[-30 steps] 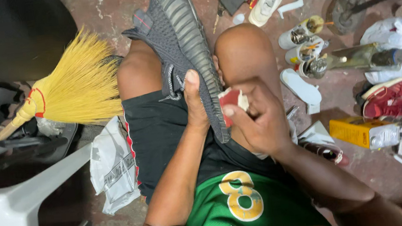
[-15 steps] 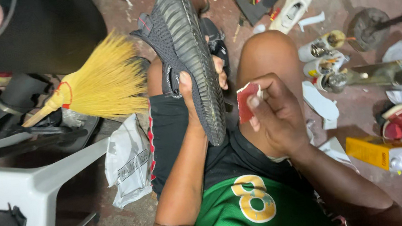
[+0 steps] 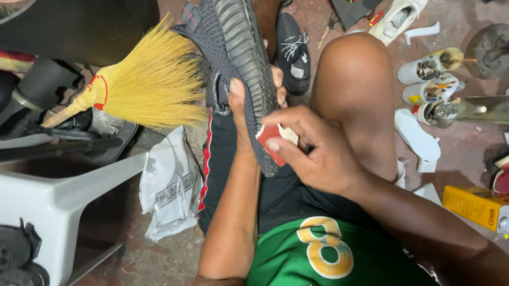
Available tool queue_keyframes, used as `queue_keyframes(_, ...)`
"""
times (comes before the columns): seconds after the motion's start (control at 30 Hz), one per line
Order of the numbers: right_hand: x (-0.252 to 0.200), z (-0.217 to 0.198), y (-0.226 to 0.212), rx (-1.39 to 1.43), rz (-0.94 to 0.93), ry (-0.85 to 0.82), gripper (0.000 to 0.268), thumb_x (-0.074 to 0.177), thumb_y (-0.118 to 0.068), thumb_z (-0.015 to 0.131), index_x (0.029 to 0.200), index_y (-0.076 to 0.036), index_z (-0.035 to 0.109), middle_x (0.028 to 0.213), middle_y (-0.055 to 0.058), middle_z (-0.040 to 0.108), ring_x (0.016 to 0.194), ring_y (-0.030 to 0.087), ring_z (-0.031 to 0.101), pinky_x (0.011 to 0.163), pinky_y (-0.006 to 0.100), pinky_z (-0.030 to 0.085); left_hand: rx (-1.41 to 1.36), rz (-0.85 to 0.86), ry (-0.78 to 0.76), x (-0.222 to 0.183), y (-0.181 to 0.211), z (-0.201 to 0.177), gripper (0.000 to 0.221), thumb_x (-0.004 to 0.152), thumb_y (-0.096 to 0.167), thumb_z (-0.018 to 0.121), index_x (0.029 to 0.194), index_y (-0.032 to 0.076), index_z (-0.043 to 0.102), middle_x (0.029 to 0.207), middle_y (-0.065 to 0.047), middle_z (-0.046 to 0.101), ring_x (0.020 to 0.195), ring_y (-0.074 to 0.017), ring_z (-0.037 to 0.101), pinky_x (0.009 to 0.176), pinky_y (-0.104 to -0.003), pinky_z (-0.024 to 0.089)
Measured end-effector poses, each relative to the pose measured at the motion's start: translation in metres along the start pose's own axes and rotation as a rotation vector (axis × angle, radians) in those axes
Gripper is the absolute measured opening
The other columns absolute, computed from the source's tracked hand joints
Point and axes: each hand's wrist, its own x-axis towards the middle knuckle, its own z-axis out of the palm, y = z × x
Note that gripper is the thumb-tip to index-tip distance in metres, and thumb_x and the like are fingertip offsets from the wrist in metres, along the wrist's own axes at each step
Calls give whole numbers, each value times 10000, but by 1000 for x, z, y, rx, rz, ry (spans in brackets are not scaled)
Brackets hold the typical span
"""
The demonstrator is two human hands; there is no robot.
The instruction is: The person sands the edges of a black shoe sole with a piece of sandpaper and applies glue from a bottle to the detached sole section.
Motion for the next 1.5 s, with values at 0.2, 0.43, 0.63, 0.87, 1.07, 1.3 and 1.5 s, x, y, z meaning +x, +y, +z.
queue_keyframes(0.2,4,6,16,44,-92,113,336,1024,-19,628,1339,-18,510,1153,51,680,988,61,669,808,206,563,17,124,80,4,-6,-3,921,1009,629,571,1627,0,306,1029,-103,570,837,-165,570,753,-297,495)
queue_keyframes(0.43,13,3,30,-88,-154,179,330,1052,30,645,1360,-4,531,1202,91,657,1078,95,642,907,230,546,58,95,145,-6,-11,8,931,1011,648,527,1642,-1,306,1054,-79,531,889,-134,537,794,-271,470)
queue_keyframes(0.63,-7,8,30,-35,-74,172,377,981,2,655,1331,5,514,1169,97,664,1023,96,657,832,230,546,104,172,1,10,-8,-2,943,994,677,554,1639,42,292,1072,-88,567,860,-170,570,763,-315,497)
queue_keyframes(0.87,29,-3,30,151,-132,213,328,1073,-14,611,1372,6,479,1203,107,676,1054,109,669,931,260,561,118,63,101,-5,-13,12,956,953,676,550,1608,28,295,1233,-59,565,1102,-148,569,994,-311,482)
queue_keyframes(1.07,35,-7,16,341,-138,194,330,1089,-28,588,1385,3,446,1209,120,674,1074,122,664,947,260,549,152,102,140,-1,-11,12,951,956,673,547,1599,10,318,1206,-77,574,1123,-181,576,1059,-345,466)
queue_keyframes(1.3,1,6,28,109,-81,98,338,1029,-6,616,1334,9,472,1173,104,664,999,107,659,856,257,572,59,115,84,6,-5,5,901,1017,680,539,1629,63,302,1083,-83,549,886,-164,550,789,-299,490)
queue_keyframes(1.5,37,-10,31,195,-174,199,277,1110,4,609,1359,1,490,1170,100,649,1026,103,645,911,251,550,118,-34,209,-11,-21,8,849,962,670,505,1477,-2,442,1191,-86,605,1050,-162,618,930,-306,526)
